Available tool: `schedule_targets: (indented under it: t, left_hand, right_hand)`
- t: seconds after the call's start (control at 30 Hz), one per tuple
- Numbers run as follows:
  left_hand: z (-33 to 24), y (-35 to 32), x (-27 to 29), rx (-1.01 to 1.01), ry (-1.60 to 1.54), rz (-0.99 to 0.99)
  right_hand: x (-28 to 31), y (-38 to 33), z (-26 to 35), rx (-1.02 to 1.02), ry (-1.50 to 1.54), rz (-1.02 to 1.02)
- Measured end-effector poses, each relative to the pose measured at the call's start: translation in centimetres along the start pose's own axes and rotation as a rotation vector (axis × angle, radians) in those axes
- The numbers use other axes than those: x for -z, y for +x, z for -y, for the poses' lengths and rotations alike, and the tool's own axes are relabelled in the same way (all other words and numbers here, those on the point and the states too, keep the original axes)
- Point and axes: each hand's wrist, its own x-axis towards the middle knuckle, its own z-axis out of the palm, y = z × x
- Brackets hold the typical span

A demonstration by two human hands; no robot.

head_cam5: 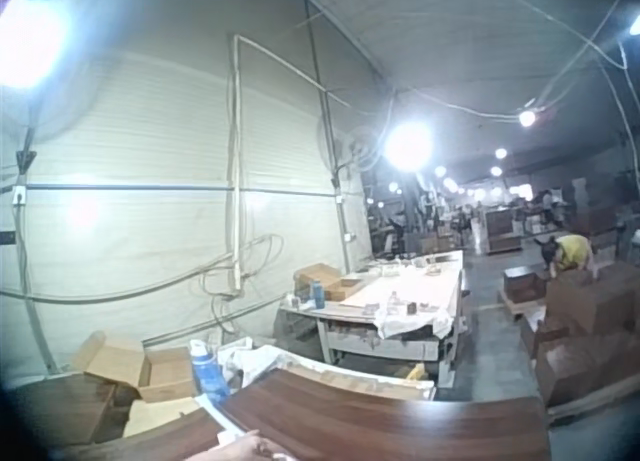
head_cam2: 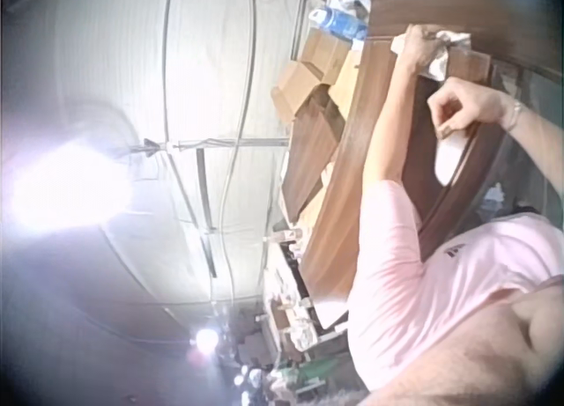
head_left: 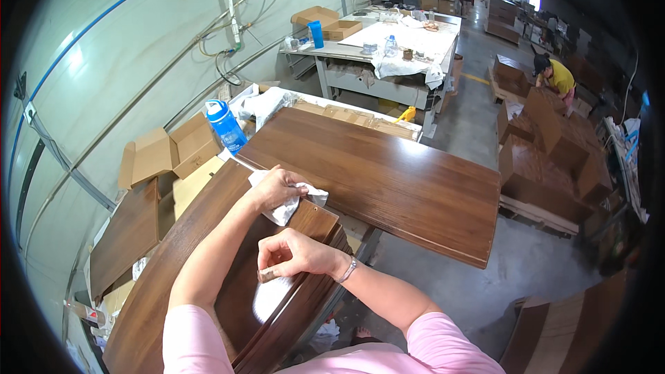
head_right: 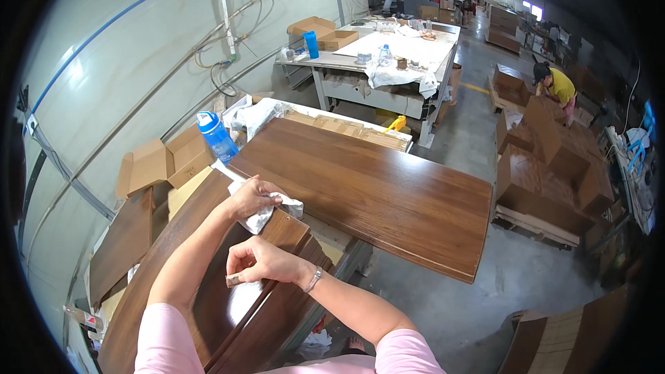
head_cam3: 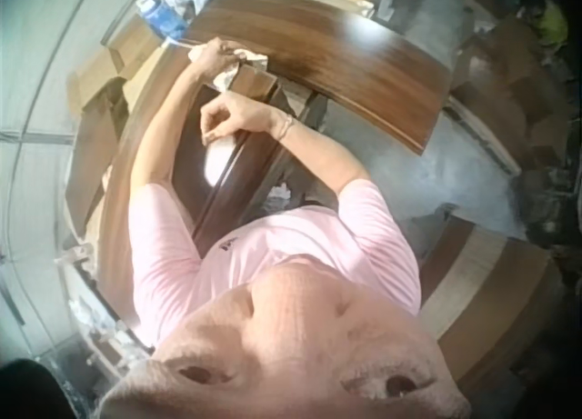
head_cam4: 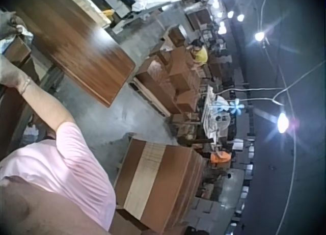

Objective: The person rubs a small block along the edges and surfaces of several dark wood panels and wipes them with a white cloth.

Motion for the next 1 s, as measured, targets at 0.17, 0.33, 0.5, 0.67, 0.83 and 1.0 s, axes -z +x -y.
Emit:
schedule_targets:
  t: [0.17,0.33,0.5,0.67,0.83,1.0]
  left_hand:
    - [-3.2,-2.2,-2.4,-0.281,-0.141,0.179]
    - [1.7,0.0,0.8,-0.118,0.046,-0.1]
    - [6.3,-1.2,2.8,0.192,0.119,-0.418]
    - [-0.8,-3.8,-1.8,-0.32,0.146,-0.178]
    - [9.1,-2.1,5.8,0.314,0.336,-0.37]
    - [8.3,-2.0,1.4,0.214,0.409,-0.48]
  right_hand:
    - [0.7,-0.3,0.7,-0.164,-0.074,0.014]
    - [0.2,-0.1,1.2,-0.101,-0.098,-0.001]
    - [0.4,0.3,0.2,-0.081,-0.087,0.024]
    - [0.6,-0.5,0.8,-0.131,-0.054,-0.044]
    - [0.0,0.3,1.0,-0.082,-0.049,-0.05]
    - [0.8,0.0,-0.5,-0.109,-0.053,-0.072]
